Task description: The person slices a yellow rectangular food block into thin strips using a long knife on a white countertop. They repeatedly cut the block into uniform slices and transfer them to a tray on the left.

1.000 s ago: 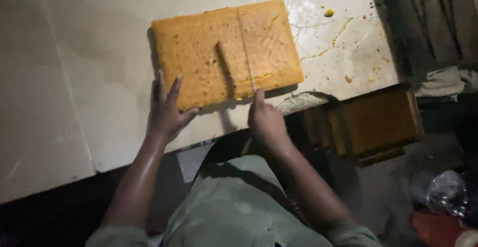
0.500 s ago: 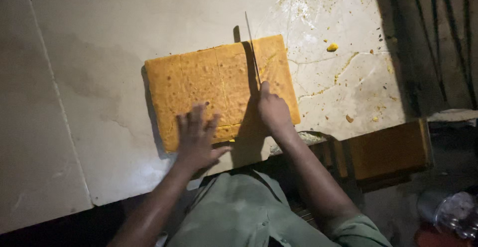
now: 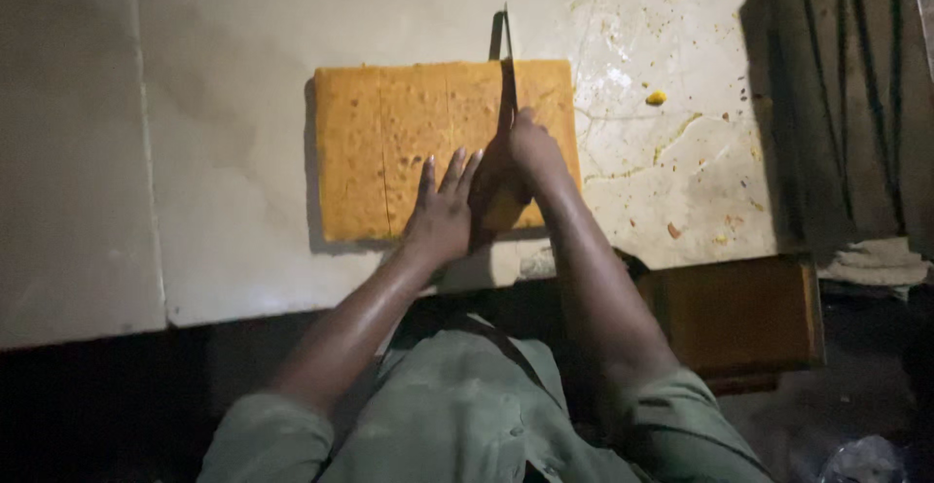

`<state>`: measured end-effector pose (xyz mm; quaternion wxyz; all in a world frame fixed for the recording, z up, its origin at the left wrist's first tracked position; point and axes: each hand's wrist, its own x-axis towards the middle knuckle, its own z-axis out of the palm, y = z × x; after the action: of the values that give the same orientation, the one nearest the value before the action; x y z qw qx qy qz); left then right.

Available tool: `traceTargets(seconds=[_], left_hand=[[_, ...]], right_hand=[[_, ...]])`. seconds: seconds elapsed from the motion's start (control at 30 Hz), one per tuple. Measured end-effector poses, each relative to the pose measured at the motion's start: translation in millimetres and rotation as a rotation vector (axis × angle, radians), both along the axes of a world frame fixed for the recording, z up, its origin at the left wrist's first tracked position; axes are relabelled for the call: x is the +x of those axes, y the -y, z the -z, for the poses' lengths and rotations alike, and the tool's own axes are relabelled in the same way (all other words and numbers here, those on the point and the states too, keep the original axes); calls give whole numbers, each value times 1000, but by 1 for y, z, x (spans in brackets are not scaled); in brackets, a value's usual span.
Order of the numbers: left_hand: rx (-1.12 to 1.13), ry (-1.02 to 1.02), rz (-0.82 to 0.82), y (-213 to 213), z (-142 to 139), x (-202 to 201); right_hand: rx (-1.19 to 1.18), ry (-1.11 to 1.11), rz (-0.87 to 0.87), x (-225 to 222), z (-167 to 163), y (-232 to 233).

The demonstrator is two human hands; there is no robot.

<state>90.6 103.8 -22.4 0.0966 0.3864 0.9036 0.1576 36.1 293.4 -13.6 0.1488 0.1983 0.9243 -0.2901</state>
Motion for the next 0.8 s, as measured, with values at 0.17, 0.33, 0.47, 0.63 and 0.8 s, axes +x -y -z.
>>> traceTargets(seconds=[0.17, 0.33, 0.47, 0.63, 0.8], left_hand=[[-288, -461, 16, -2, 19, 9], [-166, -178, 7, -6, 17, 24], [-142, -183, -2, -8, 11, 26], [-195, -165, 3, -9, 9, 21], [-74, 38, 68, 27, 4, -4]], right_hand=[[-48, 116, 15, 55, -28, 10], [95, 67, -210, 170, -16, 11], [156, -17, -263, 252, 9, 11], [244, 68, -233, 274, 45, 14], [197, 42, -232, 277, 66, 17]])
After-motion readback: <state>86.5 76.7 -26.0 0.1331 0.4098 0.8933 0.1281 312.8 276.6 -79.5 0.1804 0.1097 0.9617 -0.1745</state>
